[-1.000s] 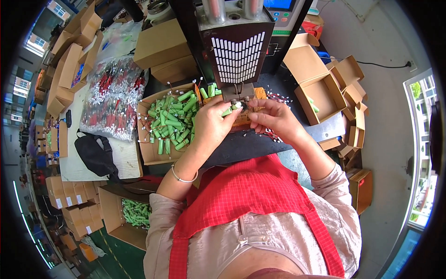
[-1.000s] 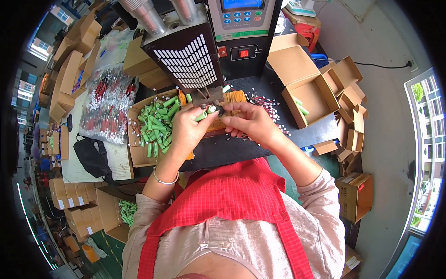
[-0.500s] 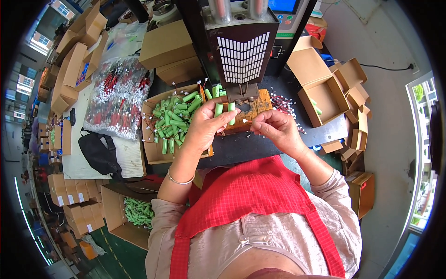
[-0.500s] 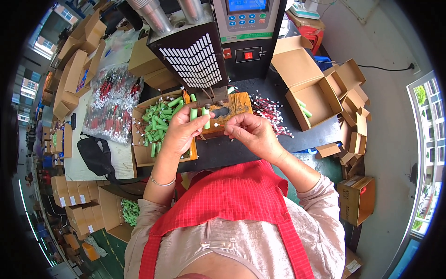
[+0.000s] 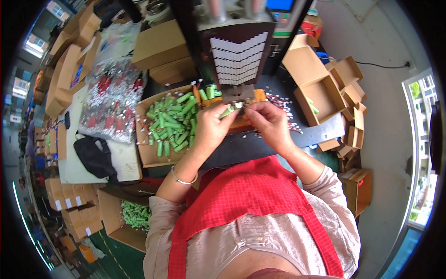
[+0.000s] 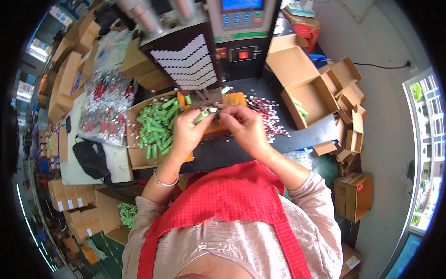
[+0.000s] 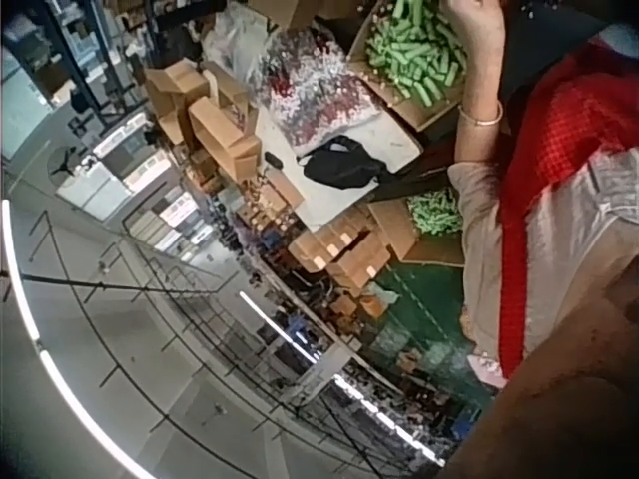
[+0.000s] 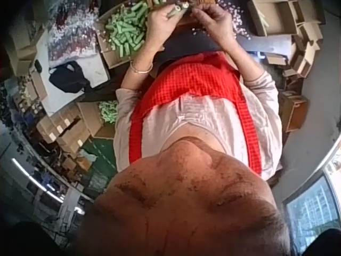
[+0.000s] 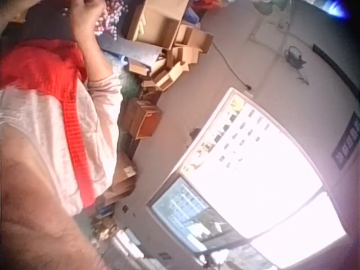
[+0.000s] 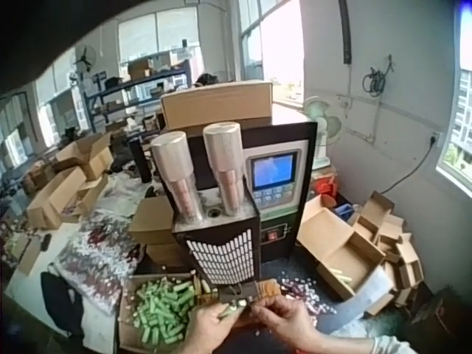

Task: Assembling battery packs using a spot welder to connect cylindrical battery cells with metal strips.

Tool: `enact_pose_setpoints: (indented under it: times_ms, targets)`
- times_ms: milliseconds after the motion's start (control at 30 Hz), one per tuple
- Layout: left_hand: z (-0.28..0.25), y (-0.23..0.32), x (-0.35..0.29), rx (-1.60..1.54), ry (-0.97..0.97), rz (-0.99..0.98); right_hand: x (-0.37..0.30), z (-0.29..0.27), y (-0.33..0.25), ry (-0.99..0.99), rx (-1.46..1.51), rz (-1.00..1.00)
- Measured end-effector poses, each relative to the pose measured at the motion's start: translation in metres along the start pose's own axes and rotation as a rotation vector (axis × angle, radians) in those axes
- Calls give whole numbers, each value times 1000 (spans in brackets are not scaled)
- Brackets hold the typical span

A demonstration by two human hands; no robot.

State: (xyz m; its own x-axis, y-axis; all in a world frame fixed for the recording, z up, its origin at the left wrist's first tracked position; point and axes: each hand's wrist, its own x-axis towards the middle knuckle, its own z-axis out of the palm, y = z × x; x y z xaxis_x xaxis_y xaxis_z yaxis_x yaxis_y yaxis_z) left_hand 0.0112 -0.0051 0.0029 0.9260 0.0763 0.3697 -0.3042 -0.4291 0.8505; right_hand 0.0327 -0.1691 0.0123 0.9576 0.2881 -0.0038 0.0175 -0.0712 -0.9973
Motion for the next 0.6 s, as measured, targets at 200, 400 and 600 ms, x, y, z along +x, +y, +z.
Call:
enact_pose_setpoints:
  times_ms: [200, 400, 600]
  targets:
    - [-2, 8, 4, 11, -37, -59, 3, 2, 4, 0, -62, -88]
    - [-52, -9, 2, 28, 112, -167, 3, -63, 8, 147, -221, -241]
    - [-91, -21, -12, 69, 209, -170, -8, -123, 56, 86, -799, -154]
